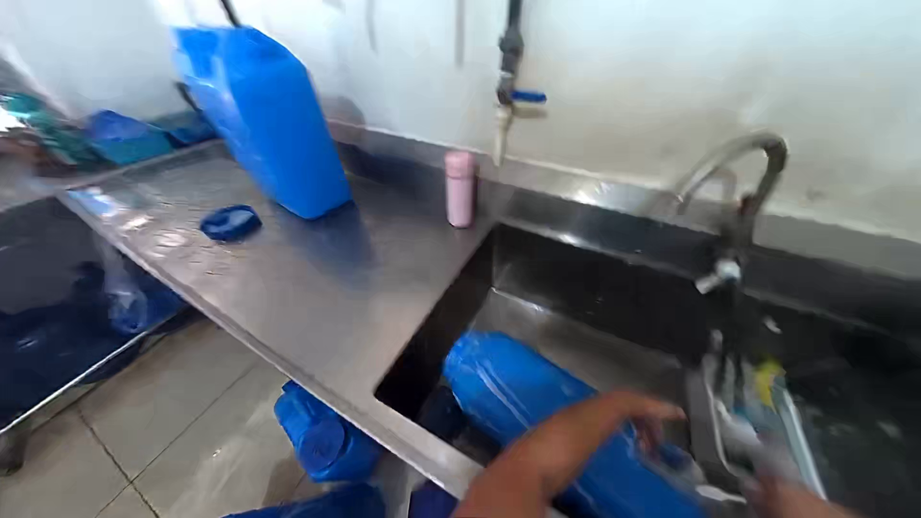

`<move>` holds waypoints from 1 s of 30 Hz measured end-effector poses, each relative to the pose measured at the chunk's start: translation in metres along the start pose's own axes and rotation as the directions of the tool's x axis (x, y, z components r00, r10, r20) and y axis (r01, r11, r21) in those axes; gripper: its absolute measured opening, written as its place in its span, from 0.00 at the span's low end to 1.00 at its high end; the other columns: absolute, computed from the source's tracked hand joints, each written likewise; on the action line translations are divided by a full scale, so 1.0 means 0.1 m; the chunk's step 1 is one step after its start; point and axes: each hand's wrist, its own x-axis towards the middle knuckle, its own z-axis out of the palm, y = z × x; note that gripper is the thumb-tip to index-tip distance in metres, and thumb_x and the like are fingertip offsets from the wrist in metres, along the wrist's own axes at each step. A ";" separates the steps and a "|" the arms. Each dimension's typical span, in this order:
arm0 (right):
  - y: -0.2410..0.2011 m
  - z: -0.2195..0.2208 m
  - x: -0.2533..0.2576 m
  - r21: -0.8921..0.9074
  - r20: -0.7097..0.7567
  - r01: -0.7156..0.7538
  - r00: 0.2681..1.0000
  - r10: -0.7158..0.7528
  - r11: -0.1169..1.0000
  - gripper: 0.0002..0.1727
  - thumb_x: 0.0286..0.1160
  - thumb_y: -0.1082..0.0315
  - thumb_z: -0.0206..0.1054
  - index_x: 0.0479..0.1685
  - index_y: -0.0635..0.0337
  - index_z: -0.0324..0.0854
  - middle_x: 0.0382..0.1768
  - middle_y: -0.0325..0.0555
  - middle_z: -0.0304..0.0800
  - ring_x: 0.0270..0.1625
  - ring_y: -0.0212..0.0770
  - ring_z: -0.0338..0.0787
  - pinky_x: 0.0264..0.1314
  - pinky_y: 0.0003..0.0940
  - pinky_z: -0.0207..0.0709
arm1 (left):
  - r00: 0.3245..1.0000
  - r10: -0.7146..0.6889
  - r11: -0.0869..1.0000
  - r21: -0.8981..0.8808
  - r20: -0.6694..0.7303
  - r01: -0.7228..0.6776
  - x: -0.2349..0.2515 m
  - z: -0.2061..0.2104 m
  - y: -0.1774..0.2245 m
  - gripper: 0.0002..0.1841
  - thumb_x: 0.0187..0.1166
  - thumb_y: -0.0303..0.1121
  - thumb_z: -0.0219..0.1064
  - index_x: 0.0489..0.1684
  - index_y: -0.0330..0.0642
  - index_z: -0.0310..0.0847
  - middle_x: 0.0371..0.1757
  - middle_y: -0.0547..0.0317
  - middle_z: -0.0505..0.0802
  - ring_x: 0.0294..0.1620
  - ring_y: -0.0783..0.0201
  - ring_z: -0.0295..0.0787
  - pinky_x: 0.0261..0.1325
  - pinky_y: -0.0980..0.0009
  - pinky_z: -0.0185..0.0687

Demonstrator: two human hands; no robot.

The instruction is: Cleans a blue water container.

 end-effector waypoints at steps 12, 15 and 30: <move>0.57 0.10 -0.28 0.141 0.324 -0.136 0.942 0.084 0.981 0.31 0.98 0.55 0.39 0.82 0.73 0.64 0.72 0.77 0.77 0.77 0.72 0.78 0.78 0.67 0.66 | 0.993 0.042 0.813 0.582 -0.108 0.030 0.11 0.24 -0.01 0.38 0.81 0.65 0.61 0.54 0.29 0.89 0.63 0.32 0.90 0.75 0.35 0.79 0.84 0.32 0.55; 0.36 0.09 -0.38 0.418 0.158 0.017 0.983 -0.091 0.908 0.22 0.94 0.69 0.47 0.74 0.76 0.73 0.64 0.76 0.83 0.67 0.69 0.84 0.75 0.62 0.71 | 0.991 0.136 0.775 0.623 0.007 -0.111 0.21 0.16 -0.13 0.21 0.84 0.44 0.65 0.56 0.31 0.88 0.62 0.33 0.90 0.72 0.35 0.81 0.75 0.30 0.63; -0.23 -0.27 -0.32 0.067 0.267 -0.080 0.962 0.059 0.994 0.17 0.89 0.68 0.56 0.71 0.55 0.81 0.52 0.68 0.91 0.60 0.72 0.89 0.59 0.71 0.76 | 0.966 0.144 0.703 0.665 0.213 -0.251 0.27 0.06 -0.08 0.14 0.79 0.24 0.68 0.61 0.33 0.86 0.57 0.35 0.91 0.64 0.37 0.85 0.69 0.34 0.71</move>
